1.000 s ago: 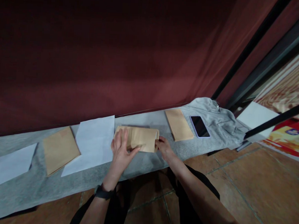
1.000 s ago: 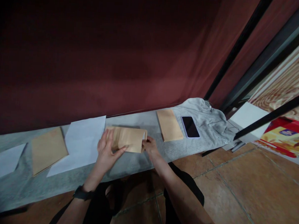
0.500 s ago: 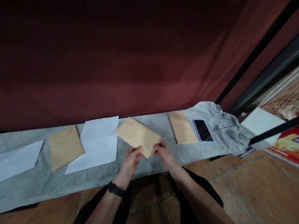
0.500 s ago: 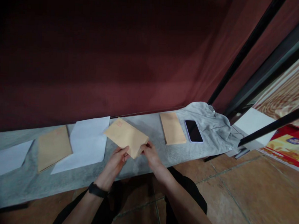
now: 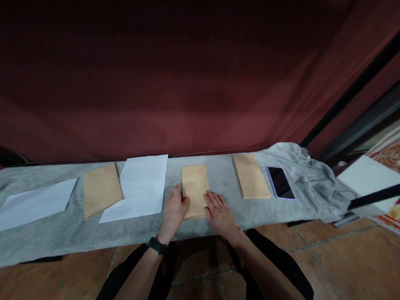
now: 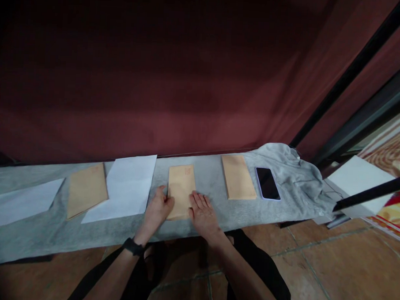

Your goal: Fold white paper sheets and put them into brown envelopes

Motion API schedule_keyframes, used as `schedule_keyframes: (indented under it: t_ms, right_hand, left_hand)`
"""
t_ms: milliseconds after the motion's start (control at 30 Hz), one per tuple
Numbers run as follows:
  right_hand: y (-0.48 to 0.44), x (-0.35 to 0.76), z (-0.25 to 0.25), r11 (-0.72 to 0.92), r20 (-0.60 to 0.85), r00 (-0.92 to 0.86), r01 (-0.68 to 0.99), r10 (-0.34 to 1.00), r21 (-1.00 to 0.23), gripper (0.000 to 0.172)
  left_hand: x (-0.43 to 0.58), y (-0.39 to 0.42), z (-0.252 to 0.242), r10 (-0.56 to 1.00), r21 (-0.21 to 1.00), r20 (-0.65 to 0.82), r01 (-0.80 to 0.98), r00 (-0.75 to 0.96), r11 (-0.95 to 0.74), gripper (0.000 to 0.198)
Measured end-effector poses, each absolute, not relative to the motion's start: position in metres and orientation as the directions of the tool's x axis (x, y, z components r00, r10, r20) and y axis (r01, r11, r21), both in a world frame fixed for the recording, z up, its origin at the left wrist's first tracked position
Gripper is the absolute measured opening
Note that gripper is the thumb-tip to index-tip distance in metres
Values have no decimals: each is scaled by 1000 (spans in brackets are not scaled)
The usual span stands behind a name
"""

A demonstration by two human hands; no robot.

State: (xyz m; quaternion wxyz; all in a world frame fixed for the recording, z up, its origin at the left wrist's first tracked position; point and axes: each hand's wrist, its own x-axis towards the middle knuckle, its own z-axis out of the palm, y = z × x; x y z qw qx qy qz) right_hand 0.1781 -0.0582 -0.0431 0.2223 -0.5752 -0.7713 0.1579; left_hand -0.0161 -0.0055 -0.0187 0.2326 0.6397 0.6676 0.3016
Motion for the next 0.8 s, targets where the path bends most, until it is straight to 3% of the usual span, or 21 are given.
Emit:
schedule_keyframes:
  t_ms: [100,200,300,467,800]
  right_hand:
    - [-62,175,-47,308,160,-264,850,951,-427,55]
    - [-61,175,-48,301,147,-264,859,953,-415,54]
    - [-59,176,-46,290,129,-261,862,957,-415,54]
    - [-54,184,-37,319,74,-321,834,944,-450,58]
    - [-61,198,-26,375,-5,-435,782,900,-498,66]
  left_hand:
    - [5,1,-17,936,473,320,832,145,-290,52]
    - [30,24,-23,877,352,256,806,406,-476,57]
    - [42,51,-31,869,285,158,821,468,-495,58]
    - [31,50,-42,855,280,128,809,502,-517,58]
    - [-6,-17,-29,783,421,16,706,622,-569,55]
